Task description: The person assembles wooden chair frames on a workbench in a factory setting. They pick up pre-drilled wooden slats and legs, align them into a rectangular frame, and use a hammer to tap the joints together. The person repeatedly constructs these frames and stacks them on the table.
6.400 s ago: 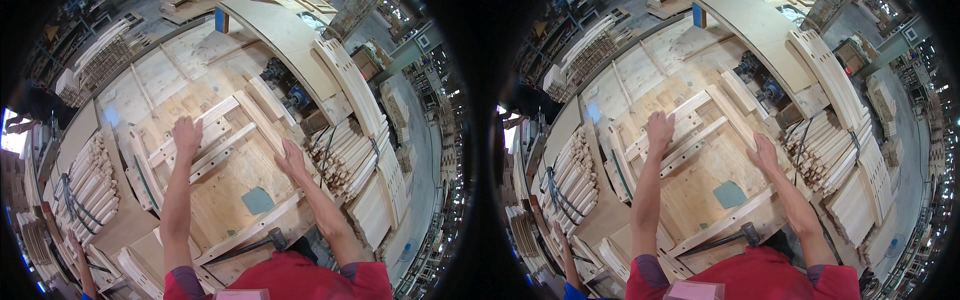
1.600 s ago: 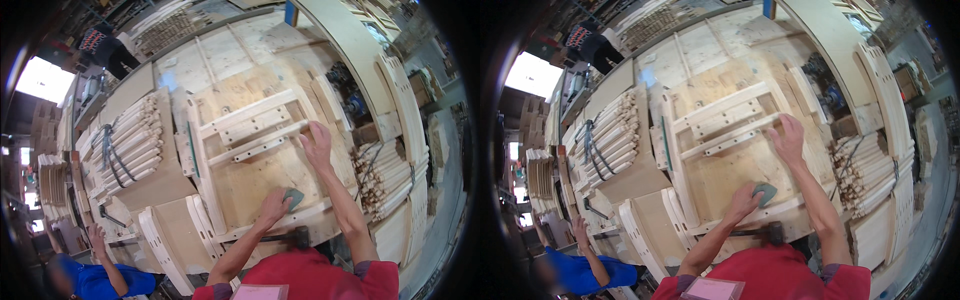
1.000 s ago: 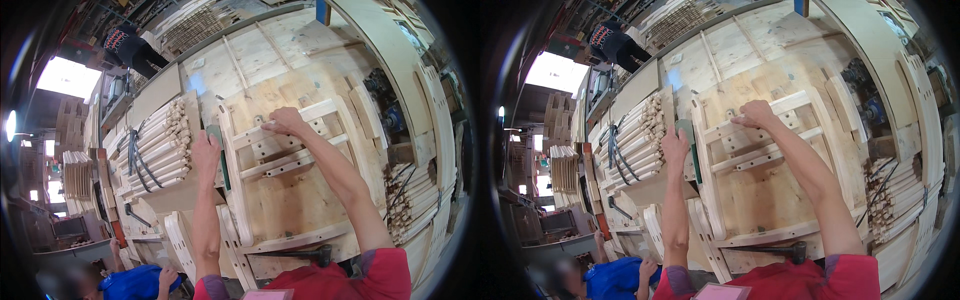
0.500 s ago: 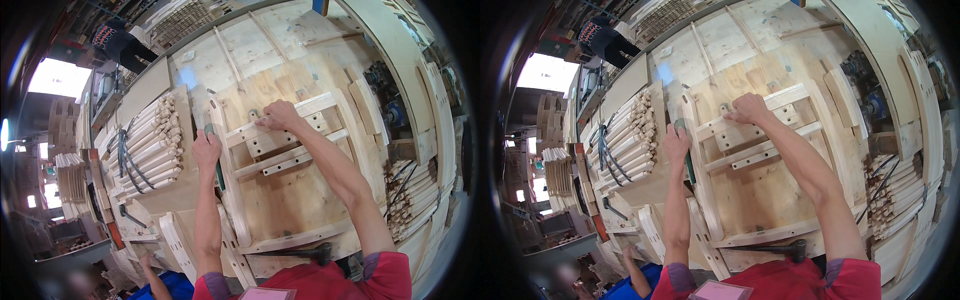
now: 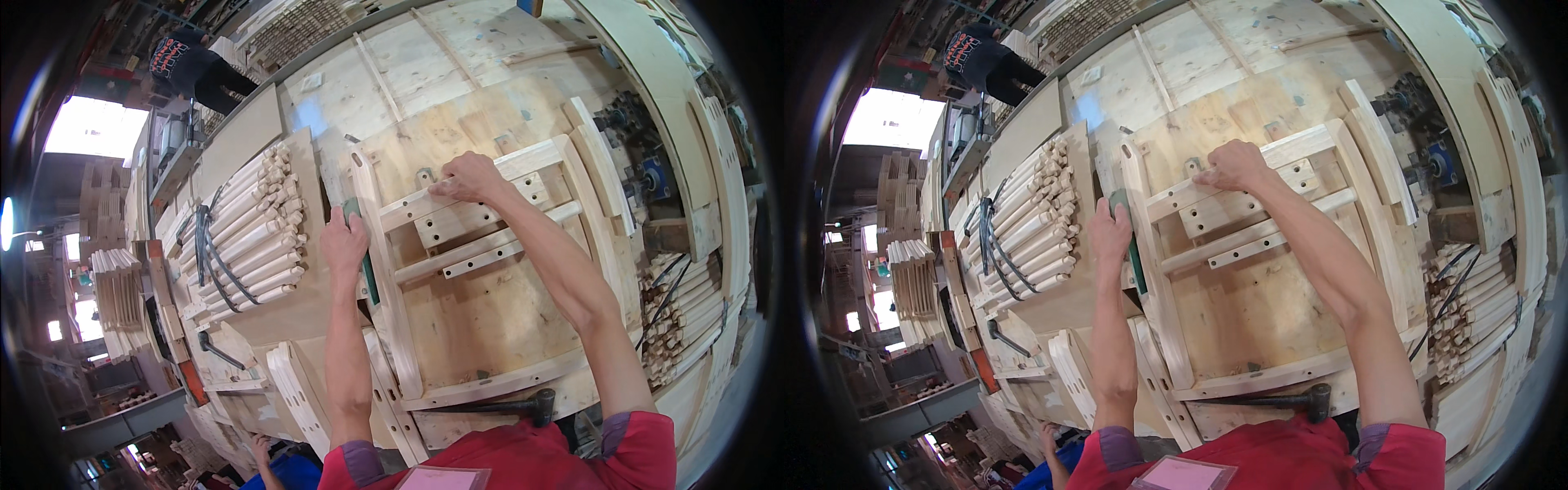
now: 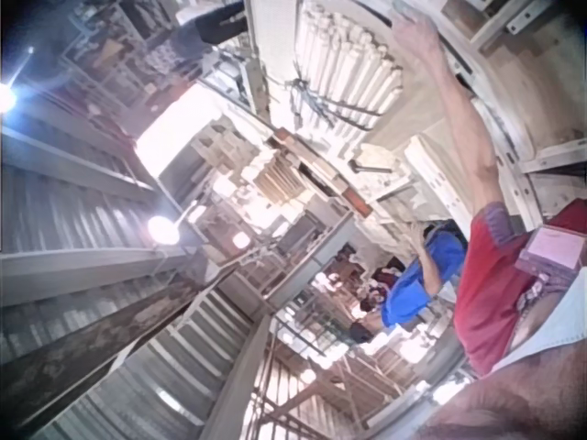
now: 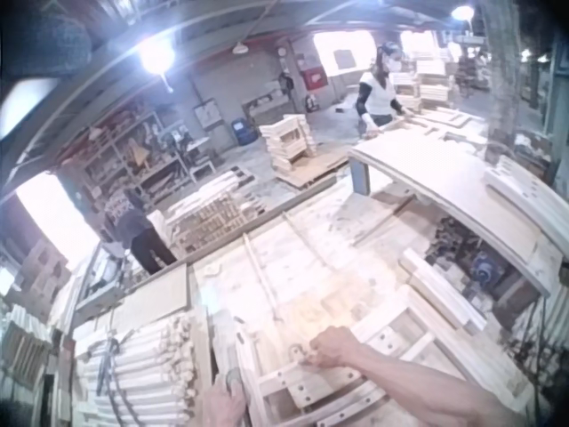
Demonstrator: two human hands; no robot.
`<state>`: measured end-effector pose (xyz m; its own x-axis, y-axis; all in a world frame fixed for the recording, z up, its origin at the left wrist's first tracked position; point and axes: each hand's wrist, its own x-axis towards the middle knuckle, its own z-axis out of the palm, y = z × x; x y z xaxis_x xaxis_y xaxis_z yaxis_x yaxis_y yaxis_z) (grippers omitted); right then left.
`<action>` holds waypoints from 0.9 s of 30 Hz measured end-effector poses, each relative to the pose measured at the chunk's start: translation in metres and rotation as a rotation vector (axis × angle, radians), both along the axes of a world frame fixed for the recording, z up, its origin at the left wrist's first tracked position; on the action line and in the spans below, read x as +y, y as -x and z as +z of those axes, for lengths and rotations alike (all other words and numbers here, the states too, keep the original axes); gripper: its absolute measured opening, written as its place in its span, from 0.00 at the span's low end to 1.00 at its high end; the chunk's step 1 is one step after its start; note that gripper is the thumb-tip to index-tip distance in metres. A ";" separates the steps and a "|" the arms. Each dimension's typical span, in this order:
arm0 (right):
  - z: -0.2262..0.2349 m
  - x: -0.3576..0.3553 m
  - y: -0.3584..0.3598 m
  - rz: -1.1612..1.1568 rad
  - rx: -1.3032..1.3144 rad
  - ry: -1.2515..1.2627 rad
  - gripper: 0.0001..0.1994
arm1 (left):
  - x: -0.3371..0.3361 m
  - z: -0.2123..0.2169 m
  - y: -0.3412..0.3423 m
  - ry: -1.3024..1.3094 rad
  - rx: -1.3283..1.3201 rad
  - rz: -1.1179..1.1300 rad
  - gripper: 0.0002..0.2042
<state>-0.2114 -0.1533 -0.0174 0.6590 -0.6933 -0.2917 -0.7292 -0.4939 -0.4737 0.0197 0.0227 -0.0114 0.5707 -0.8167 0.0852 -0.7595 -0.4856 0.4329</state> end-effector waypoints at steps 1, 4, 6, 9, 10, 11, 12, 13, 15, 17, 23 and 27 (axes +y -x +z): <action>-0.001 0.000 0.001 -0.006 -0.006 0.004 0.29 | -0.001 0.000 0.002 -0.001 0.001 -0.002 0.17; -0.001 0.001 -0.001 -0.008 -0.014 0.012 0.28 | -0.001 0.000 0.003 0.009 0.000 -0.005 0.16; 0.000 0.002 -0.003 -0.009 -0.003 0.014 0.28 | -0.001 -0.001 0.003 0.033 0.002 -0.023 0.16; 0.000 0.003 -0.003 -0.020 -0.017 0.003 0.28 | 0.000 -0.001 0.002 0.044 0.009 -0.023 0.15; -0.001 0.003 -0.003 -0.017 -0.019 0.013 0.28 | 0.000 -0.001 0.003 0.055 0.031 -0.020 0.15; -0.001 0.004 -0.003 -0.014 -0.021 0.023 0.28 | 0.000 0.000 0.003 0.066 0.054 -0.016 0.14; -0.001 0.005 -0.004 -0.009 -0.024 0.031 0.28 | 0.001 0.000 0.003 0.075 0.075 -0.010 0.13; -0.001 0.005 -0.004 -0.008 -0.025 0.042 0.28 | 0.001 0.001 0.003 0.075 0.079 -0.014 0.13; -0.002 0.008 -0.003 -0.006 -0.026 0.063 0.28 | 0.002 0.002 0.004 0.075 0.090 -0.021 0.12; -0.002 0.010 -0.004 -0.018 -0.046 0.060 0.28 | 0.004 0.004 0.005 0.055 0.048 -0.016 0.11; -0.014 0.012 -0.001 -0.012 -0.117 0.213 0.28 | 0.001 0.008 0.008 0.033 0.041 -0.016 0.11; -0.020 0.020 0.001 -0.027 -0.163 0.355 0.28 | -0.003 0.013 0.002 -0.084 0.070 -0.039 0.11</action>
